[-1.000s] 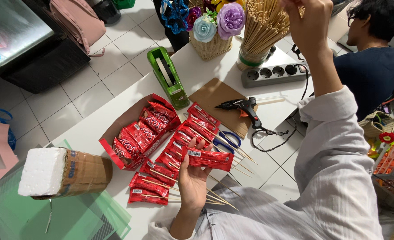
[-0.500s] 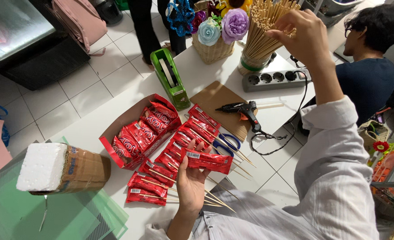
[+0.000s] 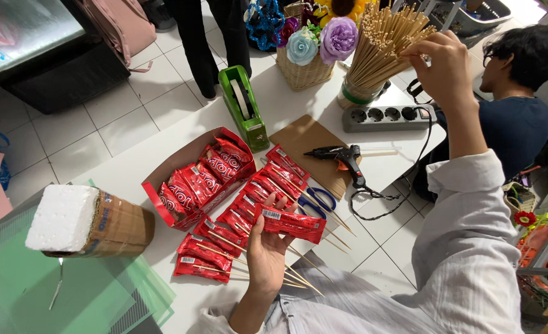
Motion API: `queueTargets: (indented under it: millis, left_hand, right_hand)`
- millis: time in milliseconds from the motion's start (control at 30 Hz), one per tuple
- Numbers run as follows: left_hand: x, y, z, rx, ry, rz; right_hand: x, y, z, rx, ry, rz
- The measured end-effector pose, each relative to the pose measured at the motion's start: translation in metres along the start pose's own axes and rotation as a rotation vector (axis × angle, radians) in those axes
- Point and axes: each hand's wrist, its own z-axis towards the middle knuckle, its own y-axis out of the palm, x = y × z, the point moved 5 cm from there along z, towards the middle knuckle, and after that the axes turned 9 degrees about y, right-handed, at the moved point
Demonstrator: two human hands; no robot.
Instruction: The person repeatedly picks red-wrapped candies and wooden skewers, applies hot glue to the candy wrappers, and inserts the skewers to create candy sticks. The finished items are placed on the table in a growing pile.
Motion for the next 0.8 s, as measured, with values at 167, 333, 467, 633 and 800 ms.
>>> queueTargets:
  millis: [167,333,467,633,800]
  left_hand:
    - [0.001,-0.002,0.0,-0.012,0.023,-0.007]
    - [-0.001,-0.003,0.002,-0.051,0.043,0.004]
    - [0.001,-0.001,0.001,-0.052,0.058,-0.012]
    - [0.001,0.0,0.001,-0.053,0.045,-0.027]
    - [0.002,-0.002,0.002,-0.035,0.057,-0.037]
  right_hand:
    - [-0.009,-0.009,0.004,-0.092,0.023,0.009]
    - [-0.02,-0.034,0.005,0.146,-0.017,0.309]
    - [-0.077,-0.088,-0.001,0.6,-0.031,0.414]
    - [-0.118,-0.084,-0.025,0.968,-0.281,0.46]
    - [-0.144,-0.071,-0.048,0.877,-0.472,0.405]
